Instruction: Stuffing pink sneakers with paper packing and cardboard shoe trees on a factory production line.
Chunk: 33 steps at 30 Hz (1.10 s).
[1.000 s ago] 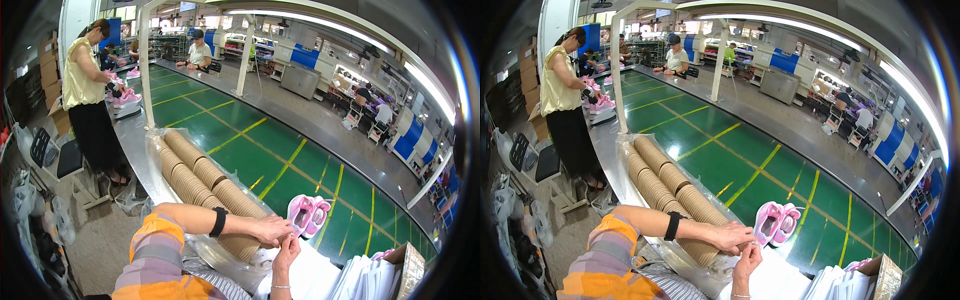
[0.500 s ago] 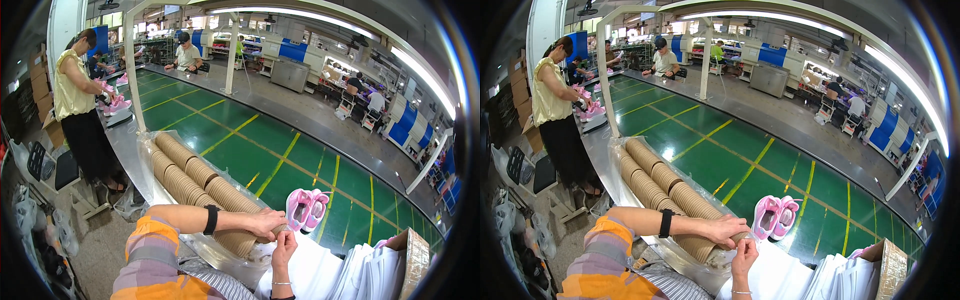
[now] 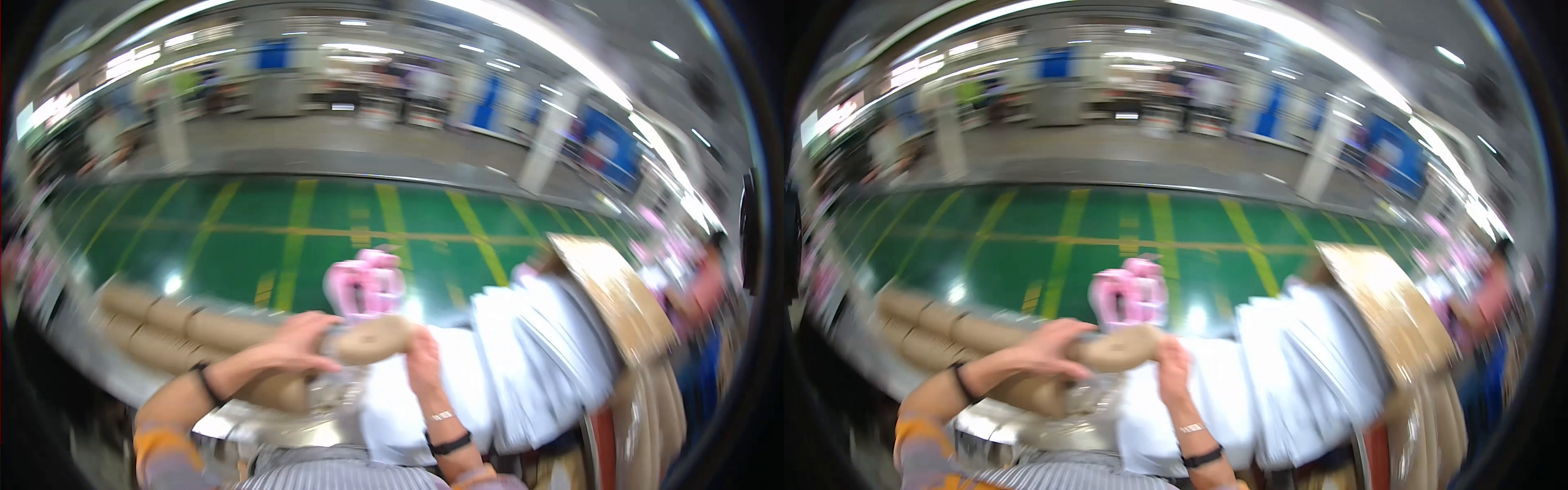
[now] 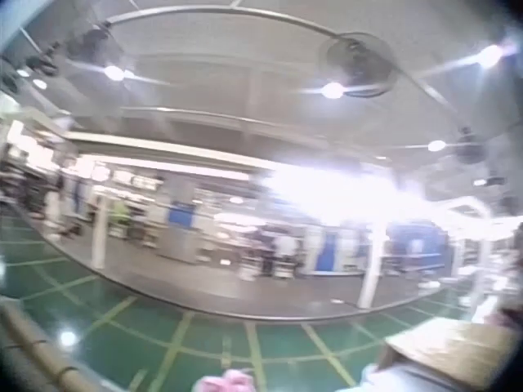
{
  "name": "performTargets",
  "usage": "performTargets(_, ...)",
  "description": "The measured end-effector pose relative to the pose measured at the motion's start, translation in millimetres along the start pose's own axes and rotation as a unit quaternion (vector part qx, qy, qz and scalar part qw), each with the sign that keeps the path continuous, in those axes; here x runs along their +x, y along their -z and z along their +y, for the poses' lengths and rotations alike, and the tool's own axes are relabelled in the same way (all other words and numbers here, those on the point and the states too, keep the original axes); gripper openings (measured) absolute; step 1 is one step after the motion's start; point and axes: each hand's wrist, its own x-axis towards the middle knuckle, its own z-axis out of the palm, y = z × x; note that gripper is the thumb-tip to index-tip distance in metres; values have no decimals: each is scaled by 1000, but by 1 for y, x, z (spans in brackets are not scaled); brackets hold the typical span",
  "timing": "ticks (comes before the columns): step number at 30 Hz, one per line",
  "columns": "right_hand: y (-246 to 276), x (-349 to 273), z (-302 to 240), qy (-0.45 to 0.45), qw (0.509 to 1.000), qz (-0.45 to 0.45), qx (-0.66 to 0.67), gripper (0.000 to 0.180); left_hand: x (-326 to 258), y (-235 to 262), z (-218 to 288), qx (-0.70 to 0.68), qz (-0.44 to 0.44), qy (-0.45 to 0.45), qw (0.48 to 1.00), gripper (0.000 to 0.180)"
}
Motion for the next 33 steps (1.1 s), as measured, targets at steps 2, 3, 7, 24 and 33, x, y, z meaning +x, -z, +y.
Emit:
performTargets(2,21,6,-18,1,981,-145,127,21,16,18,34,-168,-12,-8,986,103)
performTargets(3,1,7,-41,-2,979,-173,106,18,11,26,47,-238,-17,10,971,101)
performTargets(7,9,-5,-79,93,981,-169,-13,16,10,17,106,-507,-31,101,855,46)
performTargets(24,55,-62,61,99,708,-219,-664,66,-4,-46,106,-456,210,59,863,15)
performTargets(33,52,-64,70,157,760,-215,-593,45,-4,-65,91,-422,253,112,864,39)
